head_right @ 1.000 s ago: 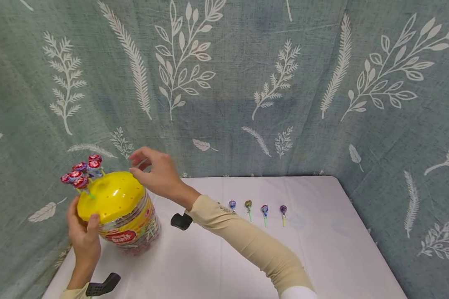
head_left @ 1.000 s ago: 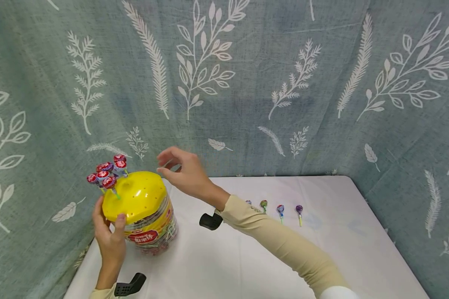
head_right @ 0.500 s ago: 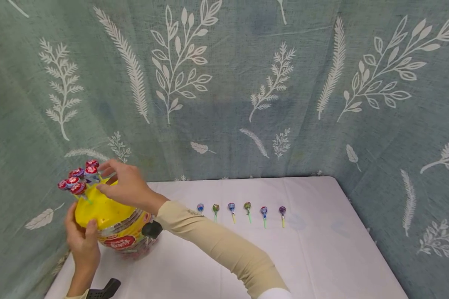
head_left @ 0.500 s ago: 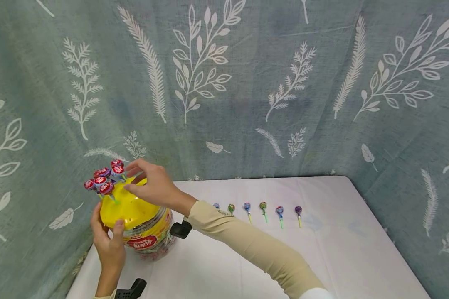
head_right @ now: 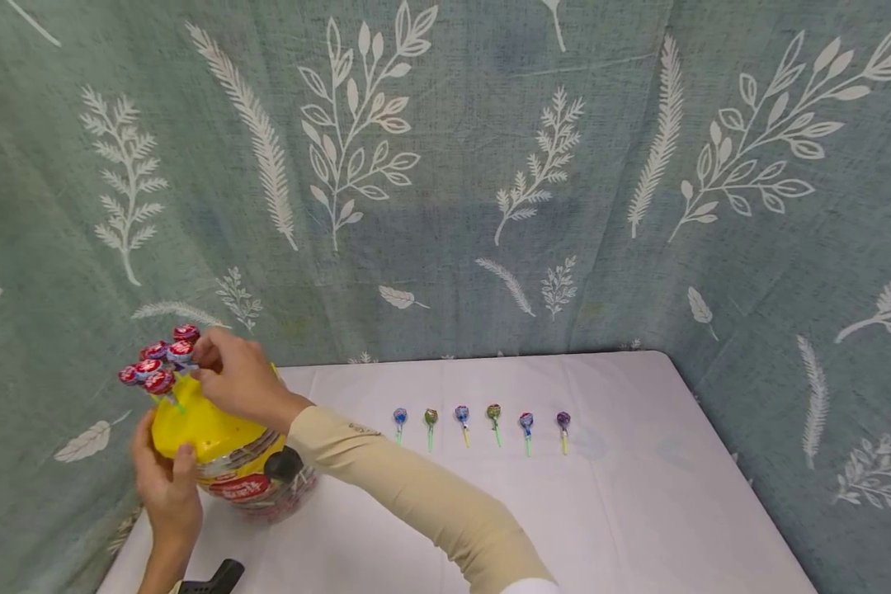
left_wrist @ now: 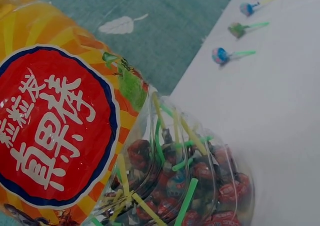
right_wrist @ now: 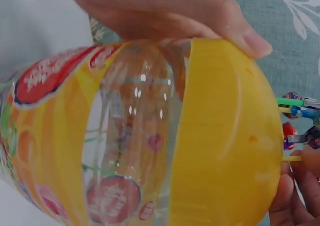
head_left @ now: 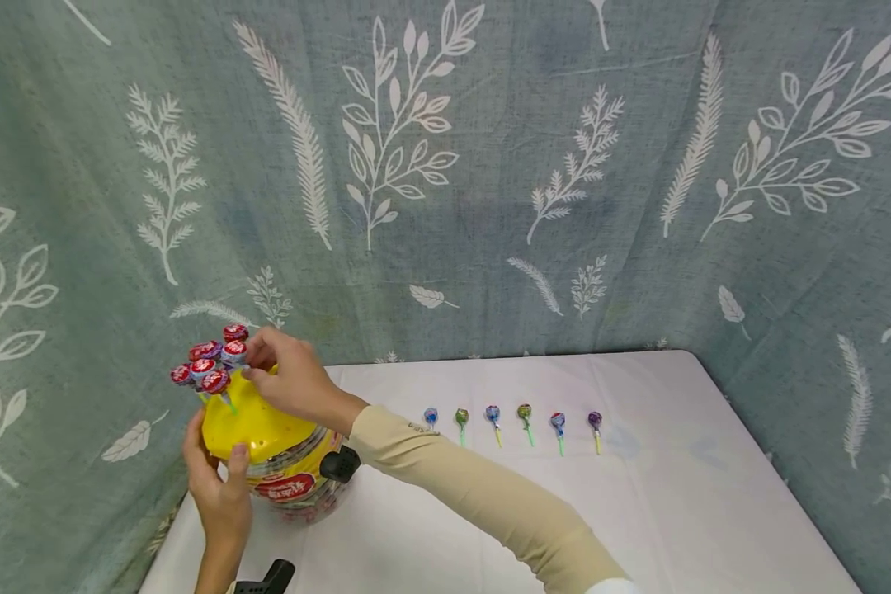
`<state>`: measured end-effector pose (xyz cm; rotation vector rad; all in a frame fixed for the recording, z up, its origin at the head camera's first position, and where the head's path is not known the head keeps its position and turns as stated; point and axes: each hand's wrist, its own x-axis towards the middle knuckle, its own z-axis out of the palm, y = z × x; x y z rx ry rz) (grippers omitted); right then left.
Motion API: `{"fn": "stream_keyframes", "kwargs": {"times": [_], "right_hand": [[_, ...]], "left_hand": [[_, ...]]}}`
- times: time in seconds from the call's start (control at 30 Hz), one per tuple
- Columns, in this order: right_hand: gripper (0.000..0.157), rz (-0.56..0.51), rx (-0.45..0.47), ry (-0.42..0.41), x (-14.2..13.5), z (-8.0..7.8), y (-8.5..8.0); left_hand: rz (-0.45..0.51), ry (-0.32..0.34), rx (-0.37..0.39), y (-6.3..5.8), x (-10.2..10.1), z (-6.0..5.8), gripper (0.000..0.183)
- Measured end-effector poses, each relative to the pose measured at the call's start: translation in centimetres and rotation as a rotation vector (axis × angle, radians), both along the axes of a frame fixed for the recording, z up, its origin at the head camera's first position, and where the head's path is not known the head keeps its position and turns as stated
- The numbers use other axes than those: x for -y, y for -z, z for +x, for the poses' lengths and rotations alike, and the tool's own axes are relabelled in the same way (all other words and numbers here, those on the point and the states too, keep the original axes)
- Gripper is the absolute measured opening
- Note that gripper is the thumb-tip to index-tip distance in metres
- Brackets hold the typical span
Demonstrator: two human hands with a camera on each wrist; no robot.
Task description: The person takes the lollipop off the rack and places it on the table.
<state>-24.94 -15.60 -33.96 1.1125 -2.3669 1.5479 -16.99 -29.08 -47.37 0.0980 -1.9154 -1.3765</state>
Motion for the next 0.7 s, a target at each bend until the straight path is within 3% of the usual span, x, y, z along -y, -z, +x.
{"fn": "stream_keyframes", "kwargs": {"times": [0.3,0.53,0.7], "right_hand": [[0.013,-0.069,-0.027,-0.022,-1.0,-0.1,-2.3],[0.010,0.067,-0.082,0.018,-2.7,0.1,-3.0],[0.011,0.128,-0.058,0.034,-4.0,0.0,-2.8]], "left_hand": [[-0.036,-0.002,0.038,-0.2,0.4,0.2,0.065],[-0.031,-0.007,0.030,-0.4,0.5,0.3,0.065],[-0.039,0.005,0.025,-0.4,0.3,0.2,0.065]]}}
